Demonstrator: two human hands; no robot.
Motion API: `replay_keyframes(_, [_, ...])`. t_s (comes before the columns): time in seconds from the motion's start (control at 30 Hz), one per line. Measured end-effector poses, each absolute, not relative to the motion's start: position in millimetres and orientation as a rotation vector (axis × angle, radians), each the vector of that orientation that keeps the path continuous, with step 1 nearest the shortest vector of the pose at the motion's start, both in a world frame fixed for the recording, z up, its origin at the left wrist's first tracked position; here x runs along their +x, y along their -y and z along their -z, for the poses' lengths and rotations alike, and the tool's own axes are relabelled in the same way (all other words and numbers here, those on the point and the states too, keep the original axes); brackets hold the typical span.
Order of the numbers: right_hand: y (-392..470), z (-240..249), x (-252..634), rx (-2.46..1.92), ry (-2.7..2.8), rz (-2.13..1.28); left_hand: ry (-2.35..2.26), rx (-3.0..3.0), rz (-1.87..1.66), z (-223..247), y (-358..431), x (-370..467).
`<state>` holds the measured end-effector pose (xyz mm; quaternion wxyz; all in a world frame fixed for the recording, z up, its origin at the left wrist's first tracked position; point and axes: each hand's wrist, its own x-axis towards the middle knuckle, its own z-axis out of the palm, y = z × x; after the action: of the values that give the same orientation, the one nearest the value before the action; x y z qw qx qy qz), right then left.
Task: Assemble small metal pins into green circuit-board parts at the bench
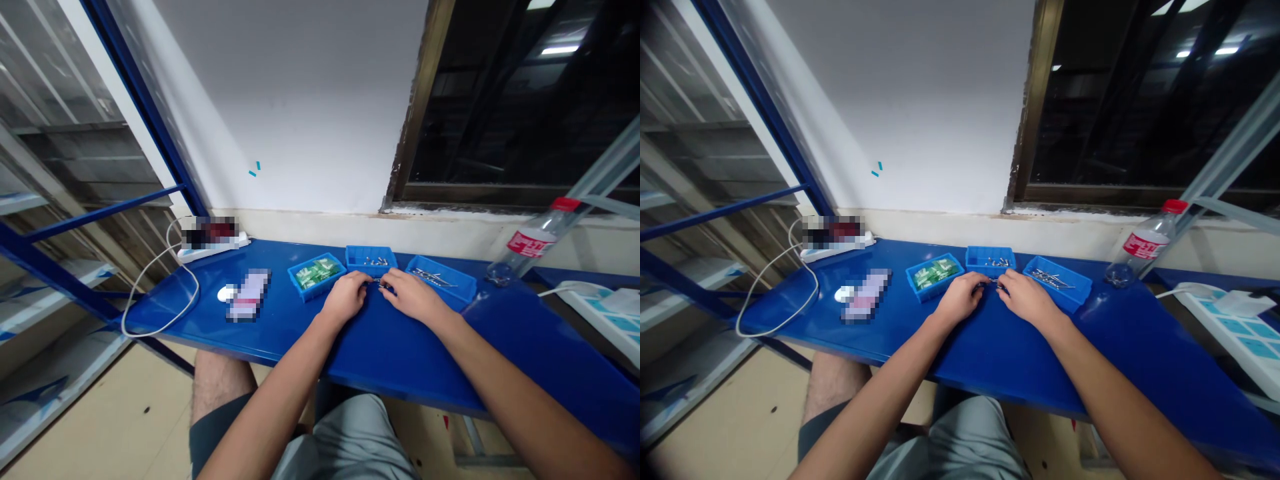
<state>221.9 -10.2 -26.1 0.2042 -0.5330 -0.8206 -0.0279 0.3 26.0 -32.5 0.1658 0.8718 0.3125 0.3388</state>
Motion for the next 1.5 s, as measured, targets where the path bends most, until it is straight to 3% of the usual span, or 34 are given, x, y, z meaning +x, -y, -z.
replay_keyframes(0.2, [3, 32, 221, -1.369, 2.331, -0.062, -0.881, 2.479, -0.973, 29, -25, 1])
replay_keyframes(0.57, [-1, 37, 210, -1.255, 2.309, -0.015, -0.894, 2.453, -0.977, 28, -23, 2])
replay_keyframes(1.13, [11, 19, 184, -1.183, 1.801, -0.102, -0.911, 2.193, -1.136, 12, -13, 1])
replay_keyframes(1.5, [8, 25, 190, -1.210, 1.939, 0.116, -0.916, 2.171, -1.144, 18, -13, 2])
